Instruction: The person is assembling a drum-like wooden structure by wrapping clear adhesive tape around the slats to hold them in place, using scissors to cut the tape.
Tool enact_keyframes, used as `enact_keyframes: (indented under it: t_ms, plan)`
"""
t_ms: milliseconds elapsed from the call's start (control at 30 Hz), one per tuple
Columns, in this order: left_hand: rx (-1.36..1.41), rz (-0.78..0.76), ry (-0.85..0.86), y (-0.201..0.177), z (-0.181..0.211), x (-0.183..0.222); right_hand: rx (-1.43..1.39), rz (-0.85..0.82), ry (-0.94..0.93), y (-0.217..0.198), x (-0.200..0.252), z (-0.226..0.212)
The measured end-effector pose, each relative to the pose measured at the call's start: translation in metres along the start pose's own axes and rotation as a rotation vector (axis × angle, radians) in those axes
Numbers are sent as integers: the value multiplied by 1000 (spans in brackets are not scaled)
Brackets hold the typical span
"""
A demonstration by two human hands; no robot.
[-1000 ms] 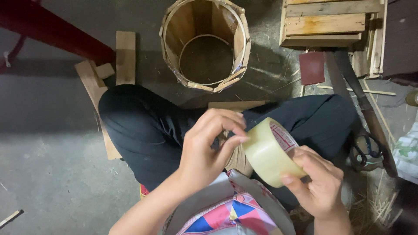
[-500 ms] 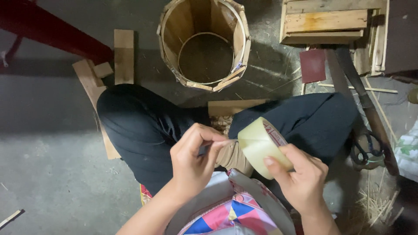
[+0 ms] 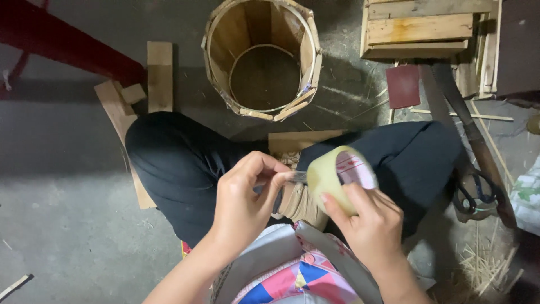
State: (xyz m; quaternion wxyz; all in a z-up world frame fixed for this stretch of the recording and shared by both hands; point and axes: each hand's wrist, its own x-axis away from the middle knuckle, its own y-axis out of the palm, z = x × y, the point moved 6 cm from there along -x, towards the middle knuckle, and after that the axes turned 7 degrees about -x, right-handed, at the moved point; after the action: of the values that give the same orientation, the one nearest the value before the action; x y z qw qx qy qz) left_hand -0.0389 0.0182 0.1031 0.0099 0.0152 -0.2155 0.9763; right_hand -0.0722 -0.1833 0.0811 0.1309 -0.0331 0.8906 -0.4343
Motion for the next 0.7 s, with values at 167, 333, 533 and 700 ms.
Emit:
enact_keyframes:
  t_ms: [167, 333, 533, 700]
  plan:
    - [-102, -104, -32, -3, -9, -31, -425, -378, 245, 34, 8, 23]
    - [-280, -164, 66, -2, -24, -89, -538, -356, 289, 58, 0, 41]
    - [-313, -295, 59, 14, -54, -148, -824, -266, 320, 78, -23, 60]
    - [-201, -362, 16, 17, -60, -163, -863, -255, 360, 89, -30, 73]
